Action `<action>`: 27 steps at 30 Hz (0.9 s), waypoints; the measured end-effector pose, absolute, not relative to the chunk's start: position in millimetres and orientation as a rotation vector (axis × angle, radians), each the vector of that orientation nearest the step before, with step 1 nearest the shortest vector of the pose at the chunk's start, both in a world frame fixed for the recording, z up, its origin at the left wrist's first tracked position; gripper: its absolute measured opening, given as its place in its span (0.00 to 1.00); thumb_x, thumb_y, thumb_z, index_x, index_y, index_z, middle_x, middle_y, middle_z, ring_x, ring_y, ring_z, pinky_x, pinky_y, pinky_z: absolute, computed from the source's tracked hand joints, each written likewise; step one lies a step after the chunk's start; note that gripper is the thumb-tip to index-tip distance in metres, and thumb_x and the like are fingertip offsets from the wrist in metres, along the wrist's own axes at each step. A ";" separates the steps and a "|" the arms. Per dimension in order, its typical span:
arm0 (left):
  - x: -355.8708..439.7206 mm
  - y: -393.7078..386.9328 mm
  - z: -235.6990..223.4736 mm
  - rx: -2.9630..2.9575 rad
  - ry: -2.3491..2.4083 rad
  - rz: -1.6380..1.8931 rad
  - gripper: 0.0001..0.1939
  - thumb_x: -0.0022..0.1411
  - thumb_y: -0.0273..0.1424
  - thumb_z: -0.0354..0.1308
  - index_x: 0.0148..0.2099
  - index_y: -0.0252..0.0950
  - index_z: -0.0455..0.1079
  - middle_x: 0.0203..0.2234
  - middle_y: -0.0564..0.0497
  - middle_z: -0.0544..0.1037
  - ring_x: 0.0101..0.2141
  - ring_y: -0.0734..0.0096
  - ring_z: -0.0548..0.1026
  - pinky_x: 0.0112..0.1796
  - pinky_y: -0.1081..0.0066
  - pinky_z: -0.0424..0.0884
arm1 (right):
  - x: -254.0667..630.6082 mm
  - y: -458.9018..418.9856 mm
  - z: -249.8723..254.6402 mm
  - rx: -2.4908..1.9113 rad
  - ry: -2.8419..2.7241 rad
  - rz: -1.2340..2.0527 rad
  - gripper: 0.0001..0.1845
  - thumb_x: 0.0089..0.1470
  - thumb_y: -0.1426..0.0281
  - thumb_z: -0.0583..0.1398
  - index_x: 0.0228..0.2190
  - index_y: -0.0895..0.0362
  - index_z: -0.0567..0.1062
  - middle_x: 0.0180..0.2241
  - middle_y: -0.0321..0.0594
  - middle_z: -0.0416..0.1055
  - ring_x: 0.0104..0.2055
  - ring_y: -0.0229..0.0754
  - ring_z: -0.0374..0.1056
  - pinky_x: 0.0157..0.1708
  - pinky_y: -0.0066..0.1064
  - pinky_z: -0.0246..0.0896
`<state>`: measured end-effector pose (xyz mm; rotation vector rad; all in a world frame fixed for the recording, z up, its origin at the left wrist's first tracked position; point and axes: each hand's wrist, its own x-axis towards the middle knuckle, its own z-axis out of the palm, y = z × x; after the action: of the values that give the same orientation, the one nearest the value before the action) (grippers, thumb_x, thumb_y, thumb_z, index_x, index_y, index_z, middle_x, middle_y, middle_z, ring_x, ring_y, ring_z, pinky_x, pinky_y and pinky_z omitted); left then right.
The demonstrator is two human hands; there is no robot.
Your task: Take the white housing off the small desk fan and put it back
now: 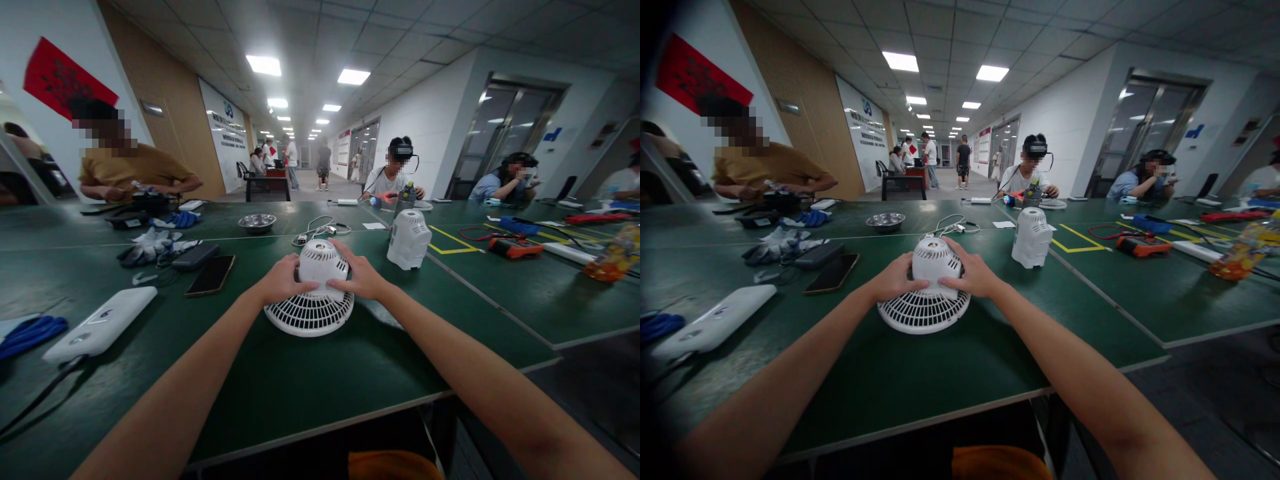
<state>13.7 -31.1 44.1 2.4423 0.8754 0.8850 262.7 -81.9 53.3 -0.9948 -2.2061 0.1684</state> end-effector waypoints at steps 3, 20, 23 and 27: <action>14.5 -32.8 45.0 2.414 0.873 0.888 0.32 0.46 0.46 0.65 0.52 0.35 0.71 0.44 0.40 0.75 0.44 0.51 0.74 0.42 0.57 0.70 | 263.2 -81.3 53.0 -1.000 -2.210 0.179 0.48 0.50 0.55 0.63 0.65 0.50 0.47 0.60 0.45 0.62 0.51 0.53 0.69 0.53 0.49 0.60; 11.1 -27.2 40.5 2.417 0.856 0.824 0.33 0.48 0.43 0.65 0.56 0.35 0.67 0.48 0.39 0.73 0.45 0.52 0.74 0.41 0.58 0.71 | 261.1 -83.8 54.2 -1.005 -2.227 0.130 0.50 0.49 0.56 0.64 0.66 0.46 0.45 0.63 0.44 0.58 0.56 0.56 0.65 0.56 0.53 0.57; 10.3 -26.8 40.3 2.427 0.853 0.816 0.33 0.49 0.42 0.64 0.56 0.35 0.67 0.49 0.39 0.72 0.45 0.52 0.73 0.42 0.58 0.71 | 259.2 -84.7 53.9 -1.020 -2.227 0.098 0.50 0.49 0.56 0.64 0.65 0.46 0.45 0.63 0.44 0.57 0.56 0.57 0.65 0.56 0.53 0.57; 10.3 -26.9 40.3 2.469 0.908 0.829 0.33 0.50 0.43 0.64 0.56 0.34 0.67 0.48 0.39 0.72 0.46 0.51 0.73 0.43 0.55 0.70 | 256.7 -86.2 54.4 -1.074 -2.217 0.039 0.49 0.49 0.55 0.63 0.65 0.46 0.46 0.61 0.45 0.60 0.52 0.57 0.67 0.52 0.53 0.60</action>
<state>10.3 -26.9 40.3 2.4690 0.9079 0.8290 256.7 -86.2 54.4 -1.0743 -2.2172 0.0394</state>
